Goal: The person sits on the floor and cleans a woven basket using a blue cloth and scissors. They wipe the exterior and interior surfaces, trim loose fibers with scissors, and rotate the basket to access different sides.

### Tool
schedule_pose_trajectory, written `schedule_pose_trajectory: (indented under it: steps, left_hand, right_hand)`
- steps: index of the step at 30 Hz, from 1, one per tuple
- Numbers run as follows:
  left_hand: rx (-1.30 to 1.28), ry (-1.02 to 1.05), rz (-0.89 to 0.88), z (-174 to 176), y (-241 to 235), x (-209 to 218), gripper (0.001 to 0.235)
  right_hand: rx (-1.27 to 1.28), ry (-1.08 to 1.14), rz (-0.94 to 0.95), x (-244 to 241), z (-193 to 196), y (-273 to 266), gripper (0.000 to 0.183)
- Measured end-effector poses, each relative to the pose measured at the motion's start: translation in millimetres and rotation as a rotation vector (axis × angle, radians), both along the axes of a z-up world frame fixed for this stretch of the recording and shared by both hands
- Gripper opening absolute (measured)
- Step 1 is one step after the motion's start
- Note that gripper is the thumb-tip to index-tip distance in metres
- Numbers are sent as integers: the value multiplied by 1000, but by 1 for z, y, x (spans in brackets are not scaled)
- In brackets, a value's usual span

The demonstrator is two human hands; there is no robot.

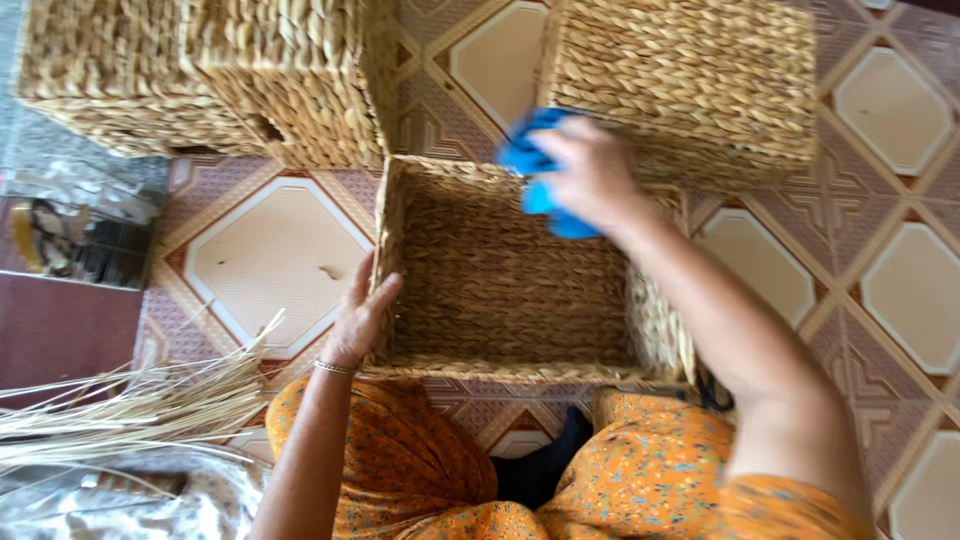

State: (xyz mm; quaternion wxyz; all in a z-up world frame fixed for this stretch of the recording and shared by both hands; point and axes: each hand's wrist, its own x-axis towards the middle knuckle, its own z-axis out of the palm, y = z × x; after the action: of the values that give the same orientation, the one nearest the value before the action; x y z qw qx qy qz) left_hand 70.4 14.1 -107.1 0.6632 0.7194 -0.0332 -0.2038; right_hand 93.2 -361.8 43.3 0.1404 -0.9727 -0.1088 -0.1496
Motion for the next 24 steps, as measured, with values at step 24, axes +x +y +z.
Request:
schedule_pose_trajectory:
  steps: [24]
  left_hand:
    - [-152, 31, 9, 4, -3, 0, 66]
  right_hand:
    - [-500, 605, -506, -75, -1, -95, 42]
